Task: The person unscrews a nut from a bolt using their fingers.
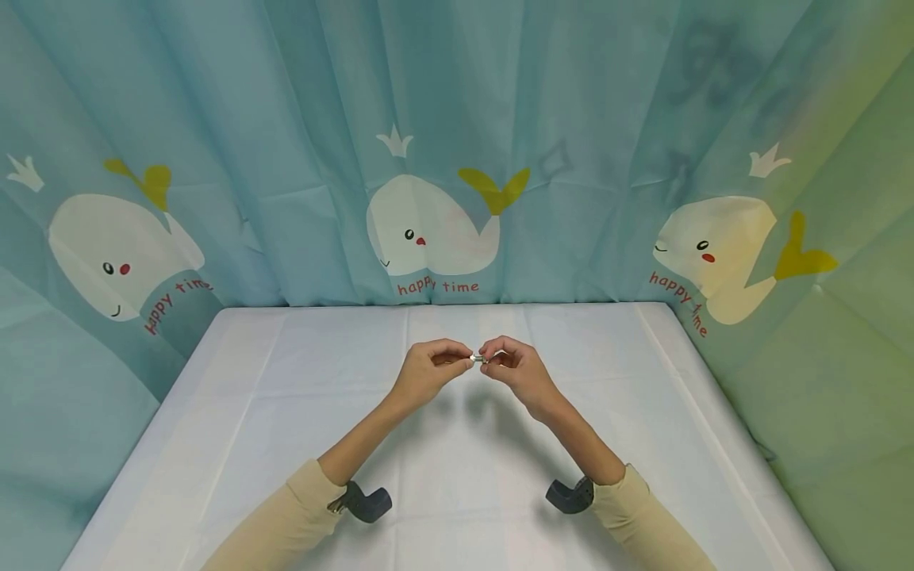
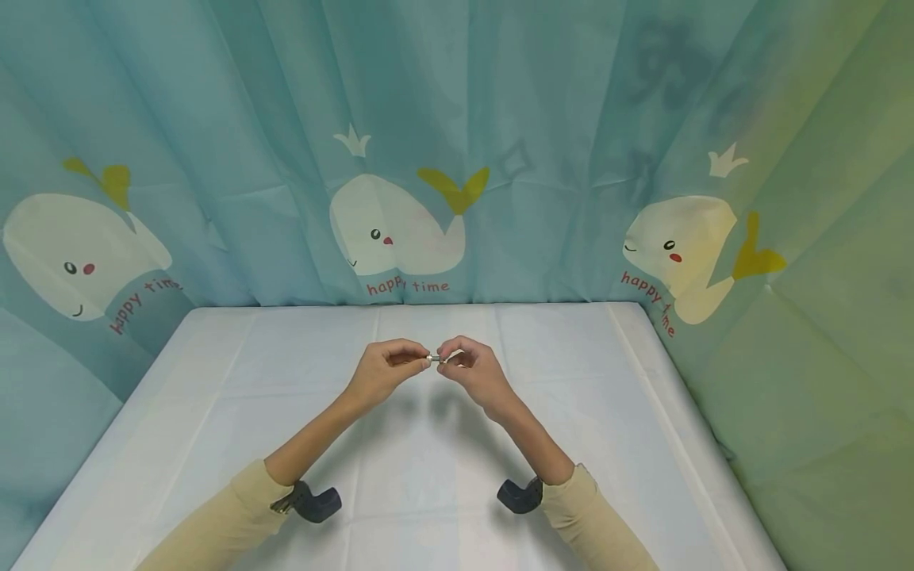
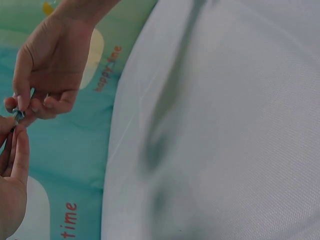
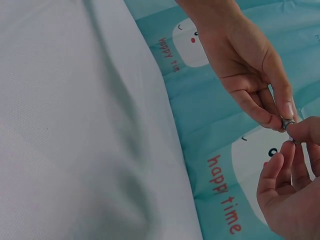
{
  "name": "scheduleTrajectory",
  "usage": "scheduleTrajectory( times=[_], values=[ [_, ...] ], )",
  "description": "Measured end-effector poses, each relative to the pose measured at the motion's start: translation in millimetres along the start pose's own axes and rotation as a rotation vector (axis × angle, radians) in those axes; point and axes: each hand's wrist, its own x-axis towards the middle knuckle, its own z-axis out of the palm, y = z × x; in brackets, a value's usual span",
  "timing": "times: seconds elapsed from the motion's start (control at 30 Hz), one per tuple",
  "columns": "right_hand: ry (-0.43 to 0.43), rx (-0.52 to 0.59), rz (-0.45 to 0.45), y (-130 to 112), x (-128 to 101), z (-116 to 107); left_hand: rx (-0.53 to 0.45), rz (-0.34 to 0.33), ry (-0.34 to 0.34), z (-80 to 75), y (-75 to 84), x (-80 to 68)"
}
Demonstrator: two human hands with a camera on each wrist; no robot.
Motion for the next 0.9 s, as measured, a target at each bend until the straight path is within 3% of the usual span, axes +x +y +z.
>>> scheduleTrajectory(
  times=[0.13,0.4,0.9],
  values=[
    [0.002,-0.013,0.010,0.1,-0.2,-0.5,-0.011,0.007,-0.002,-0.1,-0.1,0.1],
    [0.055,-0.046,0.117,2.6,1.8,-1.7,-0.009,0.014,-0.002,0.3,-0.6,0.9],
    [0.032,0.008,0.042,4.4,-1.1,-1.9,-0.012,0.001,-0.004,1.2,-1.7,0.3]
  ],
)
